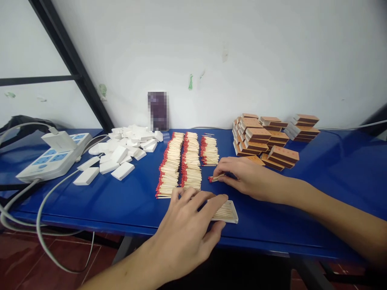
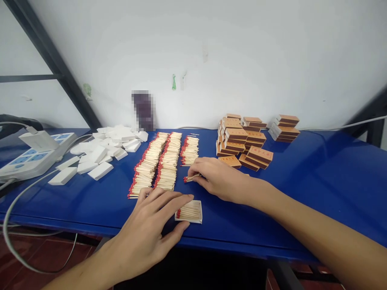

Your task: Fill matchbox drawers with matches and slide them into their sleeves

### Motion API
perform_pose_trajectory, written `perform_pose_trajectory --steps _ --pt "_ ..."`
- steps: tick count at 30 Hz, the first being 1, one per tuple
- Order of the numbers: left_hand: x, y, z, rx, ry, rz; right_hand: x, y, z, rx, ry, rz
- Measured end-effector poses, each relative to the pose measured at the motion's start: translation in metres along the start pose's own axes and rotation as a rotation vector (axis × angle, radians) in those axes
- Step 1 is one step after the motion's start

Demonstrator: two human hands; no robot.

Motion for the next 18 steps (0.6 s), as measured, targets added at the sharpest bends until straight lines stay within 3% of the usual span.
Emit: perform_pose_trajectory --steps 18 --pt "-0.001 0.0002 -0.0001 0.0 0.009 0.012 -0.0001 -0.0028 -0.0033 0.03 -0.023 0.039"
Point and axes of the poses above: each hand's wrist, its own x-axis away from the middle knuckle, its own y-axis out of the palm, z = x × y, the point moved 3 cm from there along -x, towards the middle knuckle, and after that the axes turned 7 degrees about z, right-handed, at the moved point
